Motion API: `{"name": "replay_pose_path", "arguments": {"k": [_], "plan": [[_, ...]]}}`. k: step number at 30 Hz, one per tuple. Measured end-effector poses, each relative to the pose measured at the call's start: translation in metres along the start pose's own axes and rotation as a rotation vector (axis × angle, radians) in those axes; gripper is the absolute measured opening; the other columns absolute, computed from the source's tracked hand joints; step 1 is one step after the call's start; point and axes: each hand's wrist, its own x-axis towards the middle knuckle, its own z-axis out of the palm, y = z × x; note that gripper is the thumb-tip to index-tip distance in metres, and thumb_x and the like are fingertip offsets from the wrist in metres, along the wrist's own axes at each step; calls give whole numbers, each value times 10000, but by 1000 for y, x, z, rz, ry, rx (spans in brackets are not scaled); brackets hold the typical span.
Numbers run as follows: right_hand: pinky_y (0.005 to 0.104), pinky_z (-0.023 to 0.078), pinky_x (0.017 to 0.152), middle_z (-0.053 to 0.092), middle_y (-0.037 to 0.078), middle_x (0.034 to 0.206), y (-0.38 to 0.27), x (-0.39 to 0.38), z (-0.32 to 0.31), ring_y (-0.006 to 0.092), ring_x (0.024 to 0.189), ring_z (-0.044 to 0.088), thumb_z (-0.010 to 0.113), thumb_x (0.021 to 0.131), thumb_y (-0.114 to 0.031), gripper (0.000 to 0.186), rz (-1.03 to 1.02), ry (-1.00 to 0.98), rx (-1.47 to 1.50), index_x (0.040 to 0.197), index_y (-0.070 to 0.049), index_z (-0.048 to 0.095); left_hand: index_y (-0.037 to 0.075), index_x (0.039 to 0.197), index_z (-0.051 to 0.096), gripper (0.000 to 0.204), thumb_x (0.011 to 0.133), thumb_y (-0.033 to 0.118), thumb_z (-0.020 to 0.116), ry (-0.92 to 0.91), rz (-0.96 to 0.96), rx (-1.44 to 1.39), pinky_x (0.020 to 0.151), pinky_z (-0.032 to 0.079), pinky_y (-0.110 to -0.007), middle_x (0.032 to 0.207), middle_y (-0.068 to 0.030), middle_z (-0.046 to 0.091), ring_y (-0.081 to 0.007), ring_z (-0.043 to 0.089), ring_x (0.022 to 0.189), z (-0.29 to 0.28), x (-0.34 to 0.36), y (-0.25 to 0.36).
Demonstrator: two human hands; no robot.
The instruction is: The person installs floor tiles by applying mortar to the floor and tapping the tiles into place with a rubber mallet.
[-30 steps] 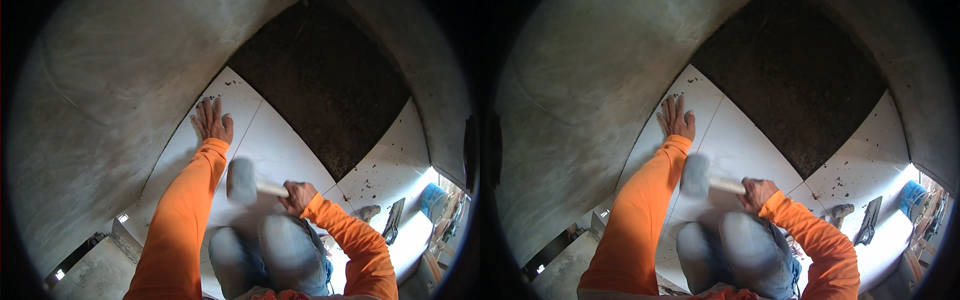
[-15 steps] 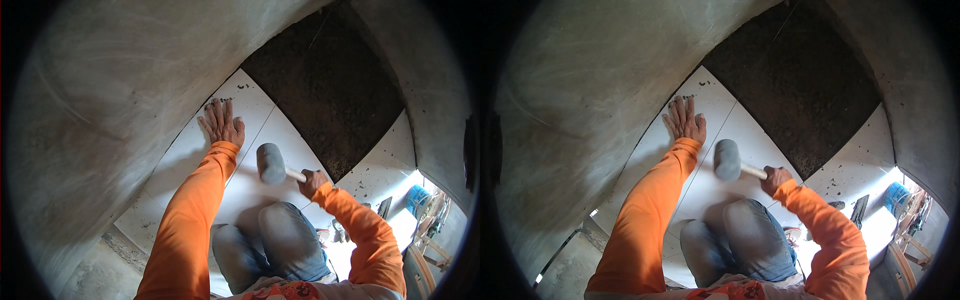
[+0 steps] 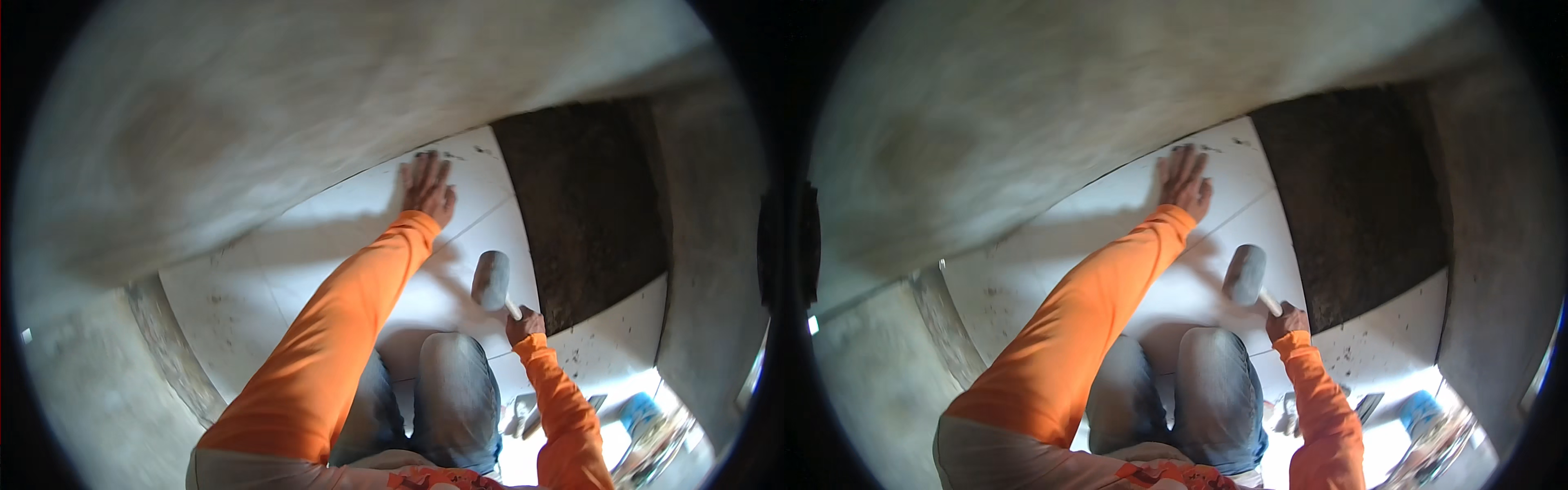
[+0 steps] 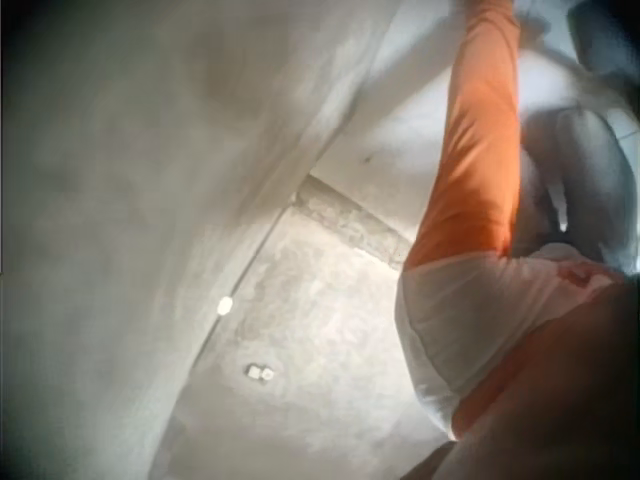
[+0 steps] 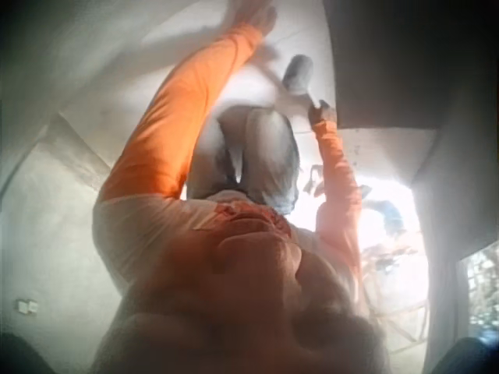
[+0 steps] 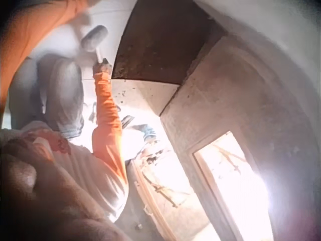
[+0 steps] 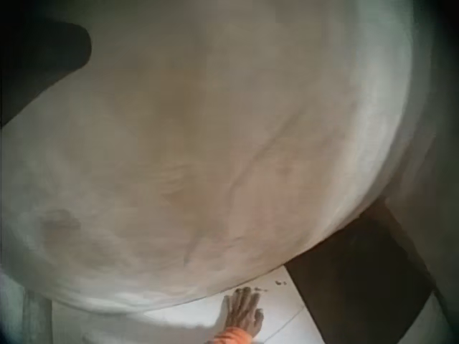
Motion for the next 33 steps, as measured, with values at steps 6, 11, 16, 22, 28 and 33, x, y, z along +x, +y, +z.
{"name": "replay_pose_path", "arguments": {"k": [6,11,16,22,28,33], "plan": [[489,520,725,680,238,886,13,10,53,409,860,649,602,776,-468,507,228,51,40,870,26,675,137,1438,360,643,875,412,501,44,-122,-69,1148,27,-568,1546,-131,218,-344,109,1444,-34,-109,-70],[392,478,666,677,181,787,5,-6,46,239,709,617,658,818,-443,502,124,13,100,872,55,683,177,1505,210,799,855,569,459,112,-711,16,1112,-58,-623,1583,-133,57,-388,-28,1445,-107,-244,-147],[356,445,575,587,64,661,-3,-24,47,191,582,521,634,908,-339,384,-383,275,396,812,30,591,133,1503,202,803,858,552,433,170,-1096,-34,1084,-32,-675,1577,-177,2,-425,-64,1434,-102,-240,-152],[336,492,623,640,62,851,-10,-22,33,153,693,587,633,872,-232,240,-80,86,955,945,-8,683,105,1493,211,781,854,483,454,335,-1154,5,1083,-10,-688,1572,-187,-41,-430,-88,1431,-89,-232,-146],[352,442,532,628,61,673,14,-8,33,173,608,577,622,884,-218,216,57,23,-28,769,-40,666,82,1476,241,778,832,416,521,416,-1139,-34,1094,10,-677,1577,-170,3,-419,-73,1435,-94,-233,-149],[407,409,546,568,84,610,17,-13,51,185,562,484,720,794,-279,320,-9,136,-26,717,19,630,49,1330,454,590,819,314,584,466,-993,-324,1108,96,-639,1472,-200,293,-380,205,1401,-95,-256,-151]]}}
